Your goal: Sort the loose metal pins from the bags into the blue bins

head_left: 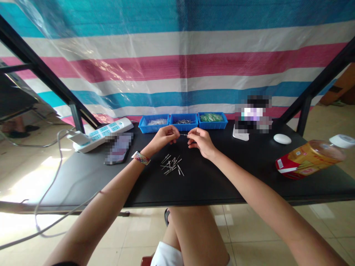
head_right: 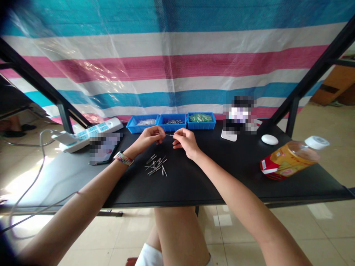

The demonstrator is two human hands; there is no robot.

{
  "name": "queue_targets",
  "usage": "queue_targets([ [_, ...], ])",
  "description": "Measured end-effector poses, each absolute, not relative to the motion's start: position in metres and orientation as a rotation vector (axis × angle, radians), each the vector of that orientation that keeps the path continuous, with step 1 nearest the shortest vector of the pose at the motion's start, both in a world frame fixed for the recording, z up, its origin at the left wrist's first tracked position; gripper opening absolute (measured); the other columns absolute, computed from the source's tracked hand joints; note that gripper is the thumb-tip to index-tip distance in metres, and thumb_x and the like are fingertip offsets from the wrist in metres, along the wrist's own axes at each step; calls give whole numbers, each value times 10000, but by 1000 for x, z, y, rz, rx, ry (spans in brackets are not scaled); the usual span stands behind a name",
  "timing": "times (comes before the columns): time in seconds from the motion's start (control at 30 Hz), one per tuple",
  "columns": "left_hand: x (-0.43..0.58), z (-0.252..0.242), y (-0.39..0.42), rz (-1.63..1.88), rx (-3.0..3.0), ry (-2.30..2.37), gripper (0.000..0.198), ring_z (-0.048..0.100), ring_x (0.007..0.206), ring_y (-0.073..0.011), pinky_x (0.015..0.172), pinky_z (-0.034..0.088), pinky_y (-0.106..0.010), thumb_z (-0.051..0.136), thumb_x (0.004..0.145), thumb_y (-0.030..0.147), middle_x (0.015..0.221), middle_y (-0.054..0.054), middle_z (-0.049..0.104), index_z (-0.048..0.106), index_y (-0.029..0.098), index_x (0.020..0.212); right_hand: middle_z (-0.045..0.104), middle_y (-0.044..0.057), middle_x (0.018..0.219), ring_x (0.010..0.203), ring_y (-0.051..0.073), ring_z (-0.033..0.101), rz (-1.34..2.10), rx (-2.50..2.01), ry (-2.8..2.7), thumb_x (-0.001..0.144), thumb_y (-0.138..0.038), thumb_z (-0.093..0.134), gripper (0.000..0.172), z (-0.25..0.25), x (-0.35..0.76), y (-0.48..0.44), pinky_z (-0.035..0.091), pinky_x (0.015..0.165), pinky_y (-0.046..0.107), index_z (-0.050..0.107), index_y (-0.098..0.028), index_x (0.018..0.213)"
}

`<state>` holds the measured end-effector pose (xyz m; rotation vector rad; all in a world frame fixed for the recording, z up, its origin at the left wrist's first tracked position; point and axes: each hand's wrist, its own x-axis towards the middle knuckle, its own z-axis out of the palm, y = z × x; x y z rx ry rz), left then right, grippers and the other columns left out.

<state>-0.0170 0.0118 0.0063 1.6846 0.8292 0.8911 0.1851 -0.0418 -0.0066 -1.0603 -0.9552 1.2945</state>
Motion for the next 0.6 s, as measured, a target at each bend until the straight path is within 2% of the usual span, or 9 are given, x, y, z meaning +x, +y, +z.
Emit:
queue_targets([
  [0.17,-19,5,14,926,1632,809,265,612,600,-114,540,453,-210,788,807,331,738,12,646,641,172,961,632,-39,657,555,116,643,1323,-1036,-933,723,-171,786,134,-4,186,-38,587,467,212,654,-183,738],
  [0.23,-21,5,16,1016,1565,800,261,608,596,-115,538,452,-210,731,822,324,733,18,644,638,174,1015,668,-26,673,579,116,664,1308,-1001,-860,737,-146,803,138,-1,188,-34,619,525,219,669,-176,749],
  [0.3,-21,4,17,1099,1514,798,259,598,588,-113,533,445,-208,696,829,326,724,25,633,636,176,1030,759,4,797,647,122,715,1315,-951,-780,767,-133,811,140,3,191,-30,658,618,240,713,-173,859],
  [0.37,-21,4,18,1139,1497,806,251,582,573,-110,524,432,-205,689,825,322,708,32,619,636,177,1023,813,29,928,670,124,738,1345,-959,-747,807,-151,806,229,5,197,-27,660,642,250,743,-185,1025],
  [0.43,-21,5,17,1145,1498,813,239,574,567,-111,519,426,-208,685,819,310,700,32,611,639,177,1012,809,28,902,594,107,697,1342,-1039,-788,849,-196,779,248,4,202,-27,606,561,220,760,-190,1096],
  [0.53,-20,7,15,1127,1511,813,228,566,556,-109,511,412,-211,683,792,291,696,29,606,644,172,983,723,-2,725,473,74,568,1250,-1127,-969,863,-255,735,134,1,207,-29,449,435,180,794,-172,950],
  [0.6,-20,9,14,1113,1519,817,226,566,556,-107,513,406,-212,682,779,286,694,27,606,647,170,970,692,-10,689,465,76,523,1233,-1113,-1182,830,-267,738,124,0,208,-32,386,422,193,801,-174,883],
])
